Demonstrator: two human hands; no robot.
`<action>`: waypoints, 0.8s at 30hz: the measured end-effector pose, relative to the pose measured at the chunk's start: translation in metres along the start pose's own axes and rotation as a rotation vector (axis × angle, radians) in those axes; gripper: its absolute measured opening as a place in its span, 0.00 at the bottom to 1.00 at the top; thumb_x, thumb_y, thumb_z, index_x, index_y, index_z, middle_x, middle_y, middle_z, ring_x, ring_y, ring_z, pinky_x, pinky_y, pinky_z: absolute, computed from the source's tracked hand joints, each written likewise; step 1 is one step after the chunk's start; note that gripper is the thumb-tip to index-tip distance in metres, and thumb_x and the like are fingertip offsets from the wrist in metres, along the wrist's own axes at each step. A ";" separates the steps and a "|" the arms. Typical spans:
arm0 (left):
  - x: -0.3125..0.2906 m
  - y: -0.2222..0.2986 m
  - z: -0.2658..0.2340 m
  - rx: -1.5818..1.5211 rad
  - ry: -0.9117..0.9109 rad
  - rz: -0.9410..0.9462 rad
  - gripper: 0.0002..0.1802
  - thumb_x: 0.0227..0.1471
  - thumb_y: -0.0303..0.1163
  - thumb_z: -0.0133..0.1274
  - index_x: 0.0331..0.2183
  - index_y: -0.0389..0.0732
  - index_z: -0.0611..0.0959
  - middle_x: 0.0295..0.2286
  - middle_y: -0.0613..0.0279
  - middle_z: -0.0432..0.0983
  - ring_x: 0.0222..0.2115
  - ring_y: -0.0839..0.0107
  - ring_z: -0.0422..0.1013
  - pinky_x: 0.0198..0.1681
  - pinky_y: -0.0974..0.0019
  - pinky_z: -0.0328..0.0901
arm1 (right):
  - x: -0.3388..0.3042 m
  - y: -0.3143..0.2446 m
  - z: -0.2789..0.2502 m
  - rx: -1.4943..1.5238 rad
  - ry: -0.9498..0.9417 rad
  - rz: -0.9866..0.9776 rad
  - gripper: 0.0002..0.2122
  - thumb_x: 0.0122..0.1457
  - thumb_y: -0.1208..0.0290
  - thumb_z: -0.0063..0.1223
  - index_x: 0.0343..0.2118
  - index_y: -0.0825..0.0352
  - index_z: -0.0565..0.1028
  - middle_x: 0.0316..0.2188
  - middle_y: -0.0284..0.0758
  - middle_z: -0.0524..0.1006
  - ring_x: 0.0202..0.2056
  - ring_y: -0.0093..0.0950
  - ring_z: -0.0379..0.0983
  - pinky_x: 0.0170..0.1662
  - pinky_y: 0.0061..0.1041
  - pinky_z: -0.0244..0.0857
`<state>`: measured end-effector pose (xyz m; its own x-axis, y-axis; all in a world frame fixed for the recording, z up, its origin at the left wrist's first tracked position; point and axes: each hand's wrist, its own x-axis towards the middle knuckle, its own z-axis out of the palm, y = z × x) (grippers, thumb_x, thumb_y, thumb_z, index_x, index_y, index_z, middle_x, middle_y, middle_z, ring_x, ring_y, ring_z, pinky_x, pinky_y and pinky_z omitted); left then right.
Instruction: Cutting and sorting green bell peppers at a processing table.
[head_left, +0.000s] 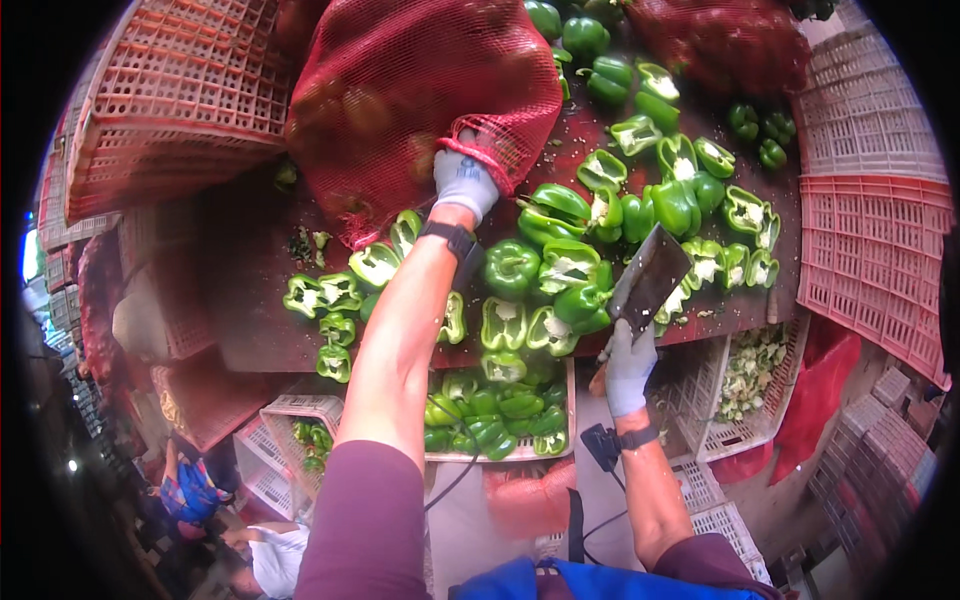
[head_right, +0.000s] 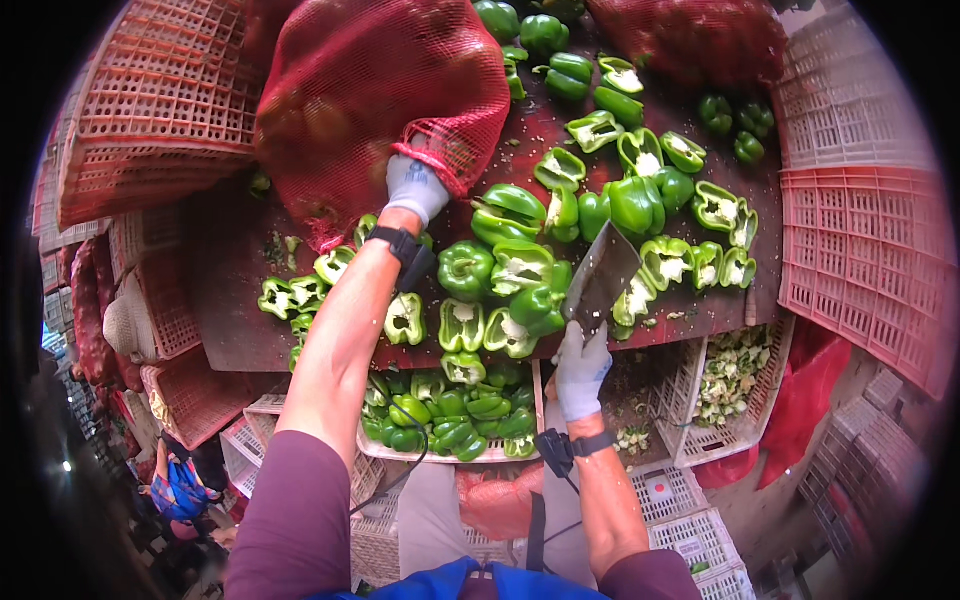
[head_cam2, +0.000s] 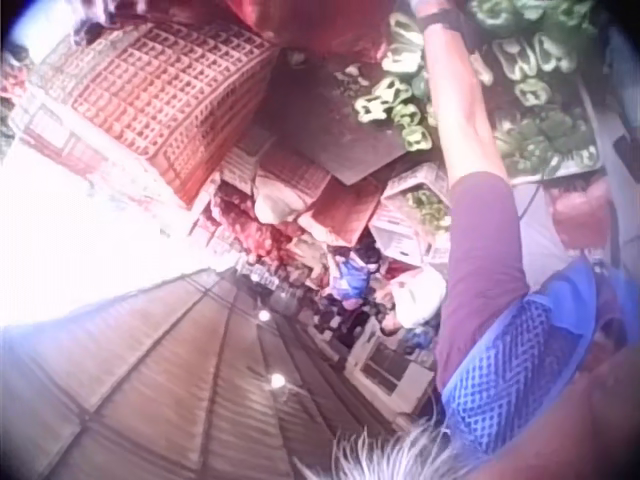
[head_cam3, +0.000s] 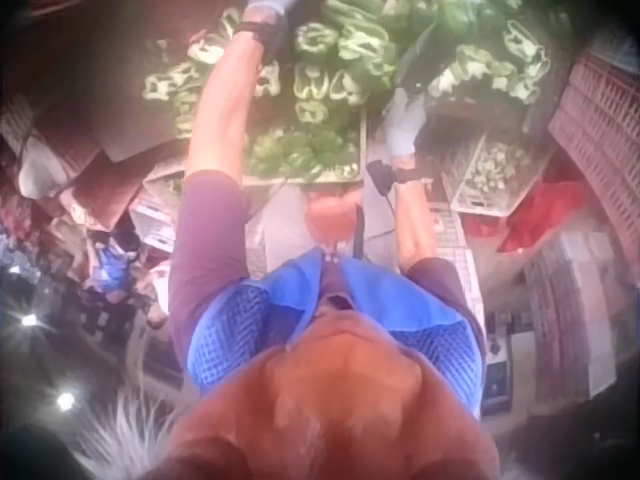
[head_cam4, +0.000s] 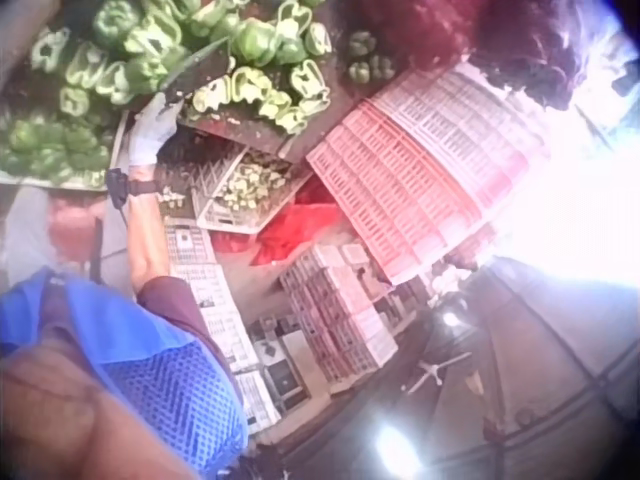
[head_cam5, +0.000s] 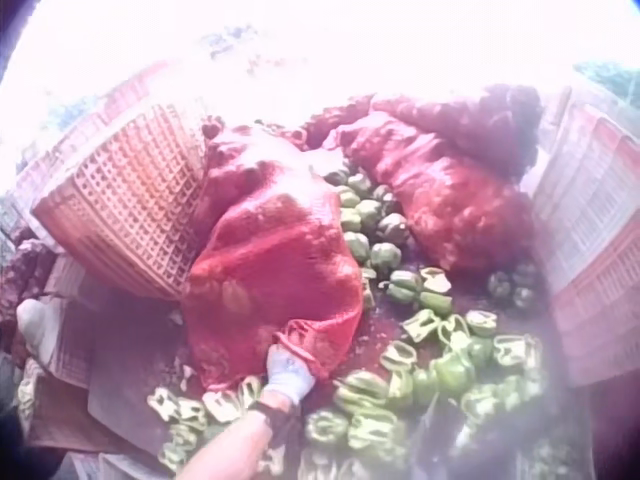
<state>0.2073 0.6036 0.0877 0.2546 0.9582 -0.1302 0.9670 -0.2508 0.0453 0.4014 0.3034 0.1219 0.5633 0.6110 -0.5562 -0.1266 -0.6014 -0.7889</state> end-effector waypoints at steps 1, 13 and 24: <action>0.001 0.001 0.001 0.002 -0.001 0.004 0.19 0.51 0.41 0.57 0.46 0.50 0.82 0.44 0.51 0.79 0.42 0.51 0.78 0.41 0.48 0.72 | 0.004 -0.004 0.003 -0.008 -0.007 -0.007 0.20 0.67 0.69 0.51 0.58 0.74 0.68 0.19 0.30 0.73 0.18 0.19 0.67 0.22 0.23 0.65; -0.136 -0.049 -0.053 -1.808 -0.383 -0.485 0.32 0.59 0.51 0.58 0.58 0.42 0.76 0.47 0.60 0.80 0.45 0.70 0.77 0.49 0.64 0.72 | 0.027 -0.047 0.010 -0.177 0.051 -0.251 0.14 0.66 0.70 0.51 0.49 0.73 0.73 0.21 0.40 0.77 0.18 0.33 0.73 0.23 0.33 0.66; -0.227 0.021 -0.045 -2.238 -0.365 -0.785 0.35 0.62 0.67 0.44 0.52 0.48 0.77 0.37 0.67 0.79 0.32 0.76 0.75 0.30 0.70 0.68 | -0.075 -0.085 0.024 -0.678 -0.509 -1.094 0.18 0.54 0.78 0.59 0.50 0.66 0.74 0.24 0.40 0.78 0.23 0.43 0.75 0.27 0.39 0.67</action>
<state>0.1694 0.3875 0.1631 0.2288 0.6482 -0.7263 -0.5608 0.6976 0.4460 0.3502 0.3211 0.2240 -0.2583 0.9599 0.1085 0.6824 0.2608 -0.6829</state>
